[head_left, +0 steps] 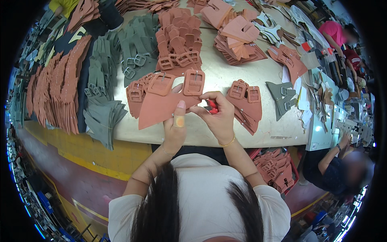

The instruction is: The person repeatedly picks up reddish-brown leather pieces with metal buckles and uses a small red-handled knife to trim edges and remove excess material. Trimmed pieces are placed into a growing stack on the table.

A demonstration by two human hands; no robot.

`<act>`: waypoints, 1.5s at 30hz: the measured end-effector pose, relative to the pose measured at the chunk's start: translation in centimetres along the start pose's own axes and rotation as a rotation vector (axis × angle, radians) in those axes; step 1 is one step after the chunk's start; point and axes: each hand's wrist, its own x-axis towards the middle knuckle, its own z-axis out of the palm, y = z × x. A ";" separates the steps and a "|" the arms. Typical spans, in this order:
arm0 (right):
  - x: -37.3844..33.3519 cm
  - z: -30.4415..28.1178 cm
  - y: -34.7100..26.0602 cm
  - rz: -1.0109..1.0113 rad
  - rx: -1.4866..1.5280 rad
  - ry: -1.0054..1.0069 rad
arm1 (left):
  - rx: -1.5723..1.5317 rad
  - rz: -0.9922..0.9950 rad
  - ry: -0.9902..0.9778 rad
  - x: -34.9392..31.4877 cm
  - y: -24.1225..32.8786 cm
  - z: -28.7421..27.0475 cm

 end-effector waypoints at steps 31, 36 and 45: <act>4.0 -4.6 2.1 -0.025 0.241 -0.639 | -0.332 -0.835 -0.377 1.5 -0.1 -4.3; 4.3 -4.6 1.7 0.161 -0.073 -0.350 | 1.239 -0.051 -0.151 5.6 2.1 -12.4; 4.9 -3.4 -0.7 0.256 0.519 -0.399 | 0.237 0.273 -0.213 5.4 4.1 -5.2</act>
